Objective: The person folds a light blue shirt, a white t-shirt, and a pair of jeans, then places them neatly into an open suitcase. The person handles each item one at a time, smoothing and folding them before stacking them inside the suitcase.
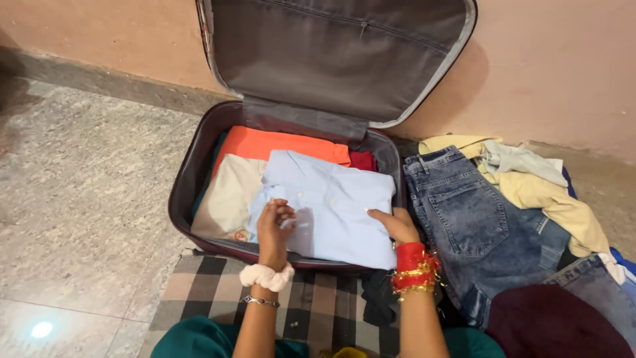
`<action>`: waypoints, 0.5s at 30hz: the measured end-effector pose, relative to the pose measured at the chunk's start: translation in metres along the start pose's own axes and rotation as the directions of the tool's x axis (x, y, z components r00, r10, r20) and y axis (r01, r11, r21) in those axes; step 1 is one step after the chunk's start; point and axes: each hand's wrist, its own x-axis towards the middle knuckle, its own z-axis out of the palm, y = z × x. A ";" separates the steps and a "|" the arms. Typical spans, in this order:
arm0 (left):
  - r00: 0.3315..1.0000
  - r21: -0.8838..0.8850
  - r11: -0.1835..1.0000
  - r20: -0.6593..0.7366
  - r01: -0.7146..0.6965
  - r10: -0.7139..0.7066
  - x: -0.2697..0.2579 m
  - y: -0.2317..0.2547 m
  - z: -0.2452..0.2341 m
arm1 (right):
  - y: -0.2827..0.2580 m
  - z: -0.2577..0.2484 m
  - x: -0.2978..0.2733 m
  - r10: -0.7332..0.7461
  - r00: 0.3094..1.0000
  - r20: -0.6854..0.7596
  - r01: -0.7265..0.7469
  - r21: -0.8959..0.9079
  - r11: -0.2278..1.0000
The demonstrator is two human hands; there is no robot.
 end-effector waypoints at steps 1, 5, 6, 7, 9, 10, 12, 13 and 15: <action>0.994 -0.065 0.992 0.023 0.107 -0.106 -0.003 0.000 0.000 | 0.002 -0.002 0.002 -0.016 0.996 0.087 0.009 0.079 0.997; 0.972 -0.039 0.972 -0.006 0.233 -0.233 -0.009 0.008 0.004 | -0.003 -0.009 0.009 -0.091 0.987 0.132 0.081 0.078 0.994; 0.971 -0.014 0.971 0.020 0.238 -0.237 -0.010 0.009 0.008 | -0.011 -0.014 0.010 -0.102 0.988 0.119 0.099 0.028 0.995; 0.970 0.011 0.971 0.044 0.238 -0.238 -0.011 0.012 0.011 | -0.022 -0.018 0.010 -0.115 0.987 0.111 0.119 -0.024 0.993; 0.965 0.020 0.970 0.102 0.242 -0.243 -0.015 0.018 0.016 | -0.053 -0.020 0.003 -0.263 0.954 0.143 0.274 -0.063 0.960; 0.960 0.005 0.969 0.135 0.248 -0.247 -0.017 0.021 0.018 | -0.073 -0.020 -0.004 -0.334 0.929 0.162 0.349 -0.080 0.934; 0.944 -0.025 0.958 0.179 0.287 -0.279 -0.022 0.027 0.021 | -0.115 -0.010 -0.022 -0.533 0.824 0.194 0.565 -0.204 0.800; 0.933 -0.039 0.948 0.193 0.317 -0.304 -0.022 0.029 0.024 | -0.136 -0.003 -0.035 -0.622 0.752 0.219 0.659 -0.260 0.706; 0.912 -0.103 0.921 0.222 0.375 -0.346 -0.022 0.031 0.029 | -0.173 0.018 -0.069 -0.705 0.654 0.276 0.751 -0.352 0.559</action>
